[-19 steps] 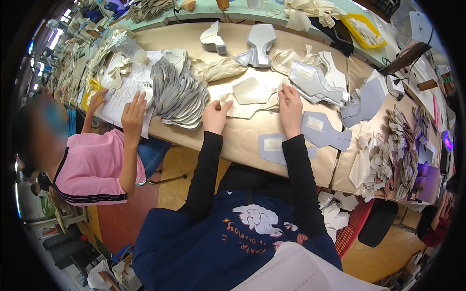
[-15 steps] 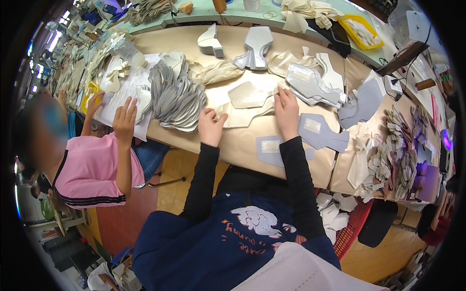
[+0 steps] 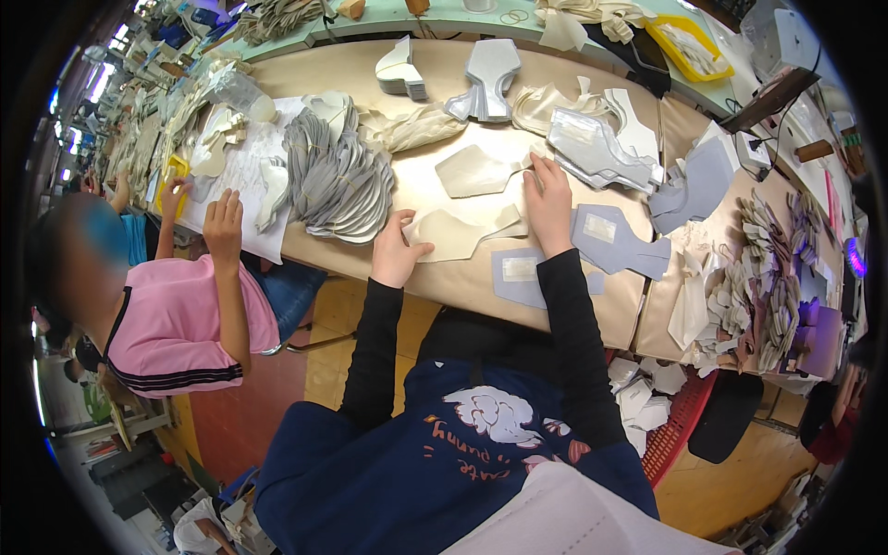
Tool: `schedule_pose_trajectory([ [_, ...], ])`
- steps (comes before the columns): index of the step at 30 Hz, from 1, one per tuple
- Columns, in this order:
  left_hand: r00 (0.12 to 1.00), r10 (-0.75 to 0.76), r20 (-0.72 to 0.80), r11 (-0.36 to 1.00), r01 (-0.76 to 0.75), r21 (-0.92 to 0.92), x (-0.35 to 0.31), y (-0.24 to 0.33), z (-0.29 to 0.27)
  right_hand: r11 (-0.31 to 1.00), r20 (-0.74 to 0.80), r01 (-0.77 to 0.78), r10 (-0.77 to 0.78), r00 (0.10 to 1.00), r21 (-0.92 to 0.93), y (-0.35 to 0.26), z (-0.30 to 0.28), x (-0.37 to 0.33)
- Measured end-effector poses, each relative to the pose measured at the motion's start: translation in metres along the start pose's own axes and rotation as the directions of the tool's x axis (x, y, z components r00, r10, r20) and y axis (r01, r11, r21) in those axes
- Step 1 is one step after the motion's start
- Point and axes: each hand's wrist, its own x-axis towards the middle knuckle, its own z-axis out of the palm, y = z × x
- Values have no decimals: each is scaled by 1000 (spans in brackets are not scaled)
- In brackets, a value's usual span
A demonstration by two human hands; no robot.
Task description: The person assembles face masks by hand at a workbench. They pick up a white fabric mask piece, place a rectangular filter insert into the mask pocket, fold the edges, and set the assembled mask aside. The process repeats with multiple mask pieces and filter inserts.
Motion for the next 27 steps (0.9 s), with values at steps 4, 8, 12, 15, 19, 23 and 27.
schedule_pose_trajectory([
  [4,994,11,110,994,1,-111,1,10,-5,1000,-13,6,-7,1000,-17,0,0,0],
  [8,975,216,48,848,-163,-504,1,18,-3,999,-71,38,-39,997,-14,1,3,1],
  [12,973,229,-3,739,-176,-650,9,33,0,983,-25,-123,128,991,134,-1,-1,4],
  [15,968,250,-22,718,-201,-666,23,46,3,925,-123,-92,147,981,369,-7,-13,7],
  [19,960,276,-51,720,-241,-651,25,51,17,937,-151,141,-96,984,321,-17,-38,6],
  [23,970,241,-31,777,-212,-593,18,37,27,883,80,466,-461,884,-54,-29,-36,1],
  [27,928,367,-70,722,-331,-607,18,30,31,861,250,508,-495,832,15,-37,-16,-4],
])
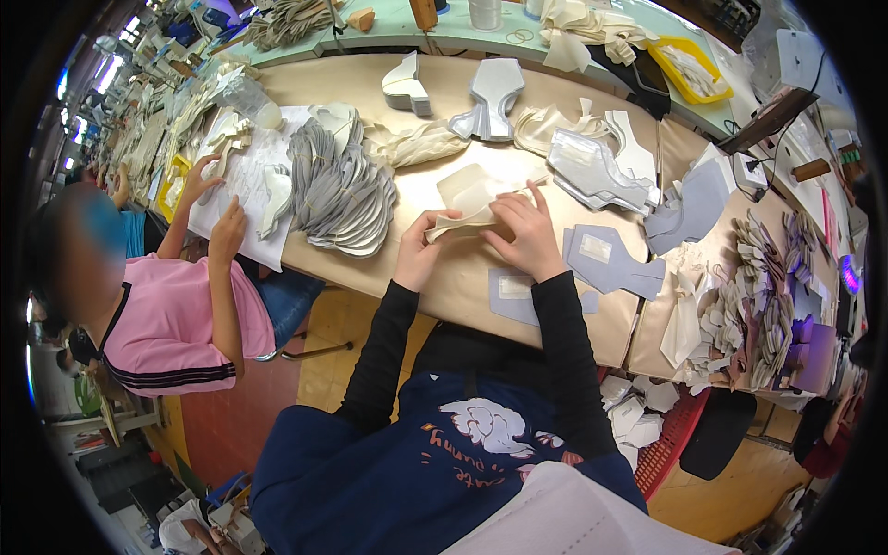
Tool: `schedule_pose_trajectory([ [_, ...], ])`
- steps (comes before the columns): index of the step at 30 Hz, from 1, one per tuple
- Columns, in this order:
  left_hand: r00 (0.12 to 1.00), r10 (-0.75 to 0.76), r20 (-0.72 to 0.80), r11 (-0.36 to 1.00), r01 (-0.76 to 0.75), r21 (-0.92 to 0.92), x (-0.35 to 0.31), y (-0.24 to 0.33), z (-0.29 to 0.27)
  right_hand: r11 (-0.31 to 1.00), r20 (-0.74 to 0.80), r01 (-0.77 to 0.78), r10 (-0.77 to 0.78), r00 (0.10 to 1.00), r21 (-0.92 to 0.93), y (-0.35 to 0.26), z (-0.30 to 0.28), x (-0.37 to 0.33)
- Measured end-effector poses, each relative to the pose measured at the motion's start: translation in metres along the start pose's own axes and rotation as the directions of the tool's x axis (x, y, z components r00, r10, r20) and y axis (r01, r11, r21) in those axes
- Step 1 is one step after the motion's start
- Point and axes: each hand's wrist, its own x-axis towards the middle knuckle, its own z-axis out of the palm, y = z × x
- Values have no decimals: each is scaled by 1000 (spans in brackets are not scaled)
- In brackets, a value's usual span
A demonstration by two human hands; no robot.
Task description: The person assembles face masks by hand at a workbench. They pick up a white fabric mask piece, place a rectangular filter insert into the mask pocket, fold the edges, and set the assembled mask aside. The process repeats with multiple mask pieces and filter inserts.
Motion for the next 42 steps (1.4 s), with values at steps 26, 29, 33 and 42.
schedule_pose_trajectory([
  [26,963,-157,-221,984,171,48,79,-44,9,986,-74,-7,-5,997,-169,9,10,2],
  [29,962,-209,-178,978,200,-65,74,-39,2,995,182,-52,67,981,-88,2,20,3],
  [33,917,-271,-293,949,204,-239,53,-30,1,994,81,-91,96,992,-63,3,25,3],
  [42,911,-97,-401,946,210,248,32,-26,1,995,32,-91,93,995,-47,2,27,3],
])
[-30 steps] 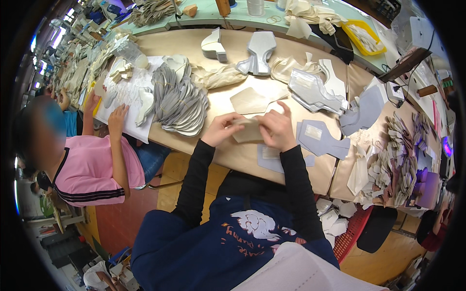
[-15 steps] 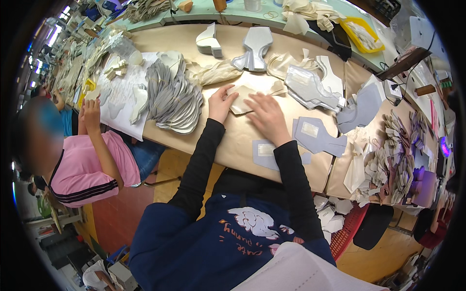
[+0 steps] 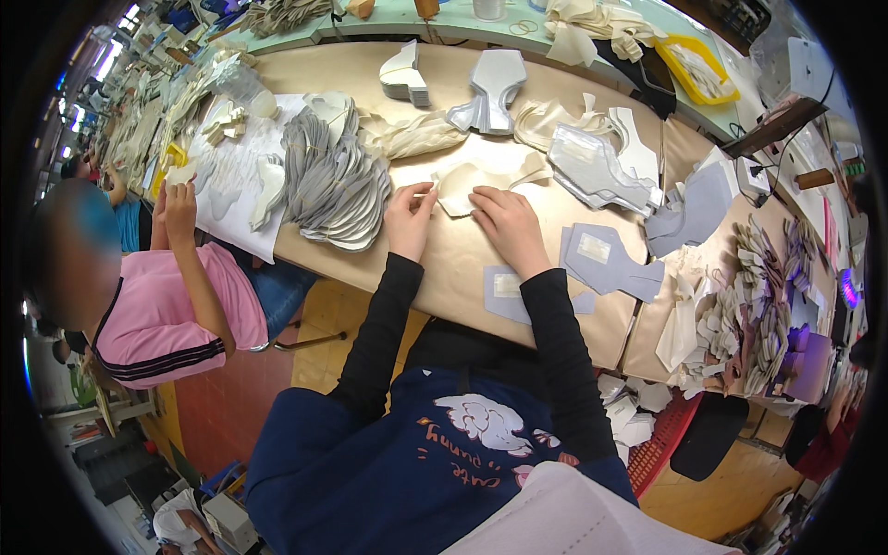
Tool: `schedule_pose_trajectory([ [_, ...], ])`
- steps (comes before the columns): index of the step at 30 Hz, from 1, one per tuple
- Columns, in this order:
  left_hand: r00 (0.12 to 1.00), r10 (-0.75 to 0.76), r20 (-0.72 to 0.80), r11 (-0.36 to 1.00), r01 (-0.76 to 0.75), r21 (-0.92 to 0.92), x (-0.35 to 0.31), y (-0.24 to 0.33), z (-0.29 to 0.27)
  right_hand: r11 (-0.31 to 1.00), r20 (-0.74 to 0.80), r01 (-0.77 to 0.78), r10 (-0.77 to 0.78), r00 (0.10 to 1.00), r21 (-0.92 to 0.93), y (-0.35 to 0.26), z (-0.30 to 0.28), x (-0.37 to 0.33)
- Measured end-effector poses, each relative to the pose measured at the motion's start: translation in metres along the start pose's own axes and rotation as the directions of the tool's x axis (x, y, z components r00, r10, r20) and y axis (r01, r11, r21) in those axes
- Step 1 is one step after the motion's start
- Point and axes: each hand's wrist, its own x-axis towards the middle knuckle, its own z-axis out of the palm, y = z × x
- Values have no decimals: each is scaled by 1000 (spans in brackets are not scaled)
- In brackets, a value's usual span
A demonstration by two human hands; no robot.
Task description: The person assembles face masks by hand at a workbench. They pick up a white fabric mask piece, place a rectangular filter insert into the mask pocket, fold the edges, and set the assembled mask aside. The process repeats with multiple mask pieces and filter inserts.
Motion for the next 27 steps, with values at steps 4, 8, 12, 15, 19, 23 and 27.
schedule_pose_trajectory([
  [4,998,-23,57,998,26,-59,9,5,4,990,26,-137,138,990,-36,-14,5,4],
  [8,996,-41,84,992,50,-119,12,1,2,957,40,-279,277,960,78,-27,23,21],
  [12,994,-46,98,967,69,-245,12,-6,2,848,-23,-302,346,938,437,-29,42,32],
  [15,995,-32,95,954,59,-293,10,-10,3,821,6,-325,365,931,469,-24,47,29],
  [19,995,-9,95,953,37,-301,10,-12,5,856,-16,-274,312,950,438,-21,49,26],
  [23,996,-1,90,961,26,-275,10,-11,4,836,-12,-294,337,941,464,-21,48,26],
  [27,995,-1,96,959,28,-281,10,-10,3,860,-10,-290,324,946,419,-21,47,26],
])
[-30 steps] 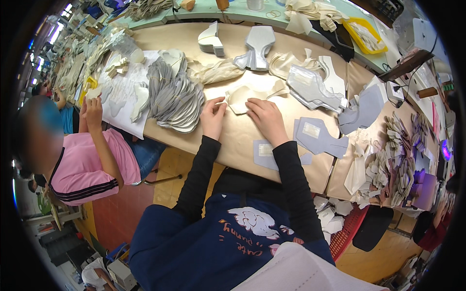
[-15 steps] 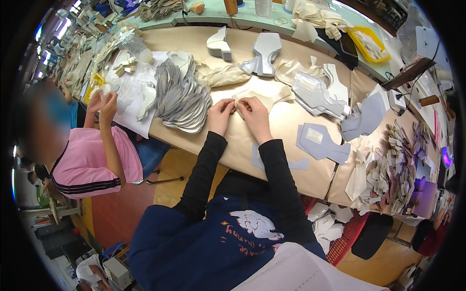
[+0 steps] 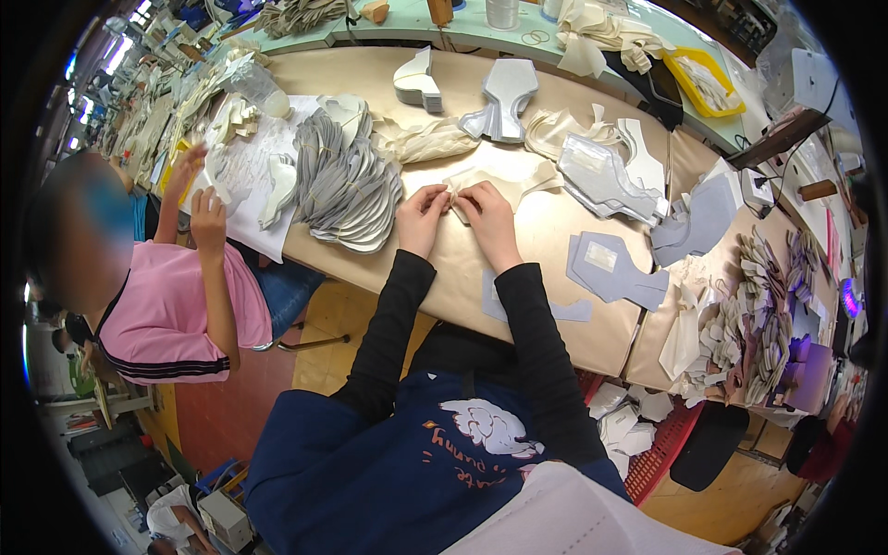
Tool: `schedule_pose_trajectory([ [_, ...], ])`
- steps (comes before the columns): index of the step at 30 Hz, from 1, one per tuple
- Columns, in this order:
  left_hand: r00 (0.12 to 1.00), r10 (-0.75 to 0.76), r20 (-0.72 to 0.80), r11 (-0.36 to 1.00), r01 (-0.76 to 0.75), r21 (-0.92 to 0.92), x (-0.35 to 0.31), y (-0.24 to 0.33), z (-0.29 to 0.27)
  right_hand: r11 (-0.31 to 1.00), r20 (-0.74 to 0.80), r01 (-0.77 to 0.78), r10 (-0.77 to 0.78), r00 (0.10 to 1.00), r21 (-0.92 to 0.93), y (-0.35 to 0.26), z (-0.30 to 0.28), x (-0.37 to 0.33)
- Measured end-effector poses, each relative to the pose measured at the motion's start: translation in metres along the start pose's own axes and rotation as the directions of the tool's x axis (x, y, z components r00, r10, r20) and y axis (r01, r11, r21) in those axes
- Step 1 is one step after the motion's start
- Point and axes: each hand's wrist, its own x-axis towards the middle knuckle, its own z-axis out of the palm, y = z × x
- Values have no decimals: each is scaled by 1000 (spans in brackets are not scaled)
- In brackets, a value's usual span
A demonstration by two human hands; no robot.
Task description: The person assembles face masks by hand at a workbench. They pick up a white fabric mask piece, place a rectangular filter insert into the mask pocket, fold the edges, and set the assembled mask aside. The process repeats with multiple mask pieces and filter inserts.
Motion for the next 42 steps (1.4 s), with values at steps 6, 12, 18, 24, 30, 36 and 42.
schedule_pose_trajectory([
  [6,998,63,-19,992,-61,108,-2,6,5,998,-38,16,-13,999,66,2,3,0],
  [12,915,394,83,687,-353,636,-4,9,15,936,-116,-152,197,973,318,11,-1,1],
  [18,900,390,192,552,-396,734,-7,5,17,466,33,-262,443,896,845,25,-21,3],
  [24,914,338,226,502,-378,778,-7,6,18,147,-76,21,380,922,989,-1,-83,-21],
  [30,899,381,217,523,-403,751,-6,-2,16,220,-356,281,536,765,934,-56,-169,-108],
  [36,778,494,388,679,-624,388,-28,35,21,663,-433,189,225,873,725,-94,-196,-162],
  [42,687,72,724,944,187,-271,-156,88,66,995,-158,-82,72,985,-59,-113,-154,-159],
])
